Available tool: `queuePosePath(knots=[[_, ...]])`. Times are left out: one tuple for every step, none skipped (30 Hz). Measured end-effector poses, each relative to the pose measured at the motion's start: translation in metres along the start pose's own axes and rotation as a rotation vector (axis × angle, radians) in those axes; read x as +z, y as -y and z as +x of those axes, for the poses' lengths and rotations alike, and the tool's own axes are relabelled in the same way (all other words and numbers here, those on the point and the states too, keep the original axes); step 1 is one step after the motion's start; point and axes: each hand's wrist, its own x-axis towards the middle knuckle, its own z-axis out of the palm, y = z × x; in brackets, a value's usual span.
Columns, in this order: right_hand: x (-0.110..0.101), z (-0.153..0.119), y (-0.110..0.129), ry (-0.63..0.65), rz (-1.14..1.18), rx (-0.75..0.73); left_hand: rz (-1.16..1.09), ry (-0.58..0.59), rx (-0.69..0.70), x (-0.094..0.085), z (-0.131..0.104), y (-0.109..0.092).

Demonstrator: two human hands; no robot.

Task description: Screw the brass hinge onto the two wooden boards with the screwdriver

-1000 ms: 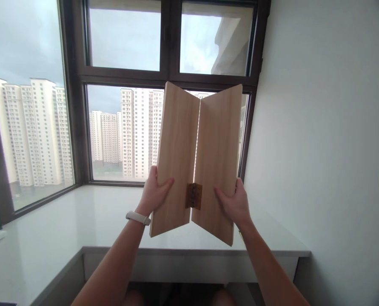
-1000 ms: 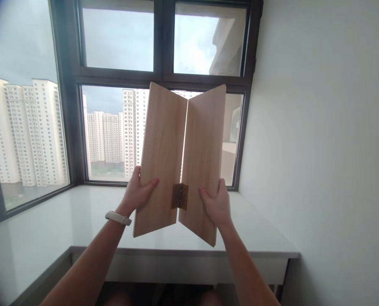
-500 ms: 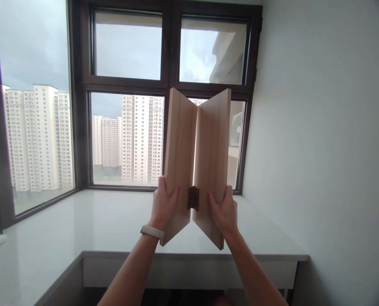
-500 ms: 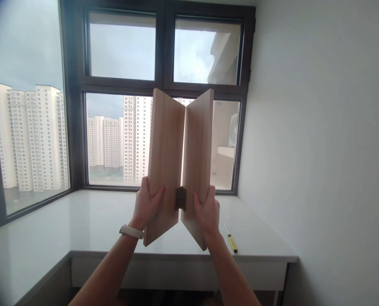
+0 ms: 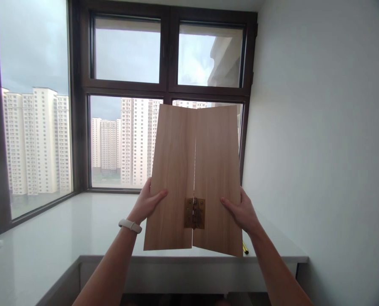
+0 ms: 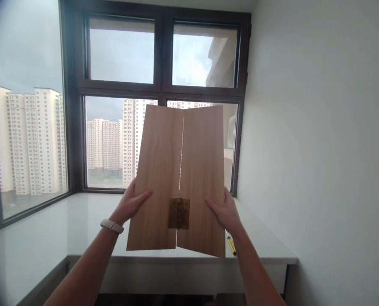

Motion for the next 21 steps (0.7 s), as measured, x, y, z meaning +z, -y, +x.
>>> queuePosePath(knots=[[-0.003,0.0,-0.001,0.015,0.031,0.013,-0.027,0.009,-0.007,-0.001,-0.001,0.002],[-0.005,0.0,-0.003,0.029,0.065,0.024,-0.057,0.019,-0.016,-0.002,-0.001,0.003],[-0.006,0.0,-0.004,0.043,0.1,0.034,-0.085,0.031,-0.027,-0.003,-0.001,0.005],[-0.007,0.0,-0.004,0.058,0.135,0.044,-0.112,0.043,-0.037,-0.003,-0.001,0.006],[-0.008,0.0,-0.005,0.071,0.164,0.052,-0.134,0.052,-0.044,-0.003,-0.001,0.007],[-0.009,0.0,-0.004,0.081,0.186,0.058,-0.15,0.057,-0.047,-0.003,-0.001,0.007],[-0.009,0.0,-0.004,0.086,0.196,0.061,-0.158,0.058,-0.047,-0.003,0.0,0.007],[-0.008,0.001,-0.003,0.083,0.195,0.059,-0.157,0.056,-0.043,-0.003,0.0,0.006],[-0.008,0.001,-0.002,0.075,0.182,0.054,-0.148,0.053,-0.036,-0.003,0.001,0.005],[-0.007,0.001,0.0,0.061,0.16,0.044,-0.13,0.048,-0.028,-0.003,0.002,0.003],[-0.006,0.002,0.002,0.043,0.132,0.03,-0.104,0.039,-0.018,-0.003,0.002,0.0],[-0.005,0.002,0.005,0.025,0.102,0.014,-0.073,0.028,-0.008,-0.003,0.003,-0.003],[-0.003,0.001,0.007,0.005,0.072,-0.004,-0.041,0.015,0.003,-0.003,0.003,-0.005],[-0.002,0.001,0.01,-0.014,0.043,-0.02,-0.011,-0.002,0.014,-0.003,0.003,-0.008],[0.001,0.0,0.013,-0.03,0.015,-0.035,0.016,-0.019,0.025,-0.002,0.003,-0.01],[0.003,-0.001,0.016,-0.048,-0.014,-0.048,0.038,-0.036,0.037,0.0,0.003,-0.012],[0.007,-0.002,0.019,-0.068,-0.047,-0.061,0.061,-0.055,0.051,0.002,0.003,-0.013],[0.011,-0.003,0.021,-0.092,-0.086,-0.075,0.088,-0.077,0.066,0.005,0.002,-0.014],[0.017,-0.005,0.024,-0.122,-0.129,-0.091,0.124,-0.105,0.083,0.01,0.001,-0.014],[0.023,-0.007,0.026,-0.152,-0.179,-0.104,0.174,-0.141,0.102,0.016,-0.001,-0.014],[0.031,-0.009,0.027,-0.188,-0.231,-0.114,0.234,-0.184,0.119,0.023,-0.003,-0.014]])
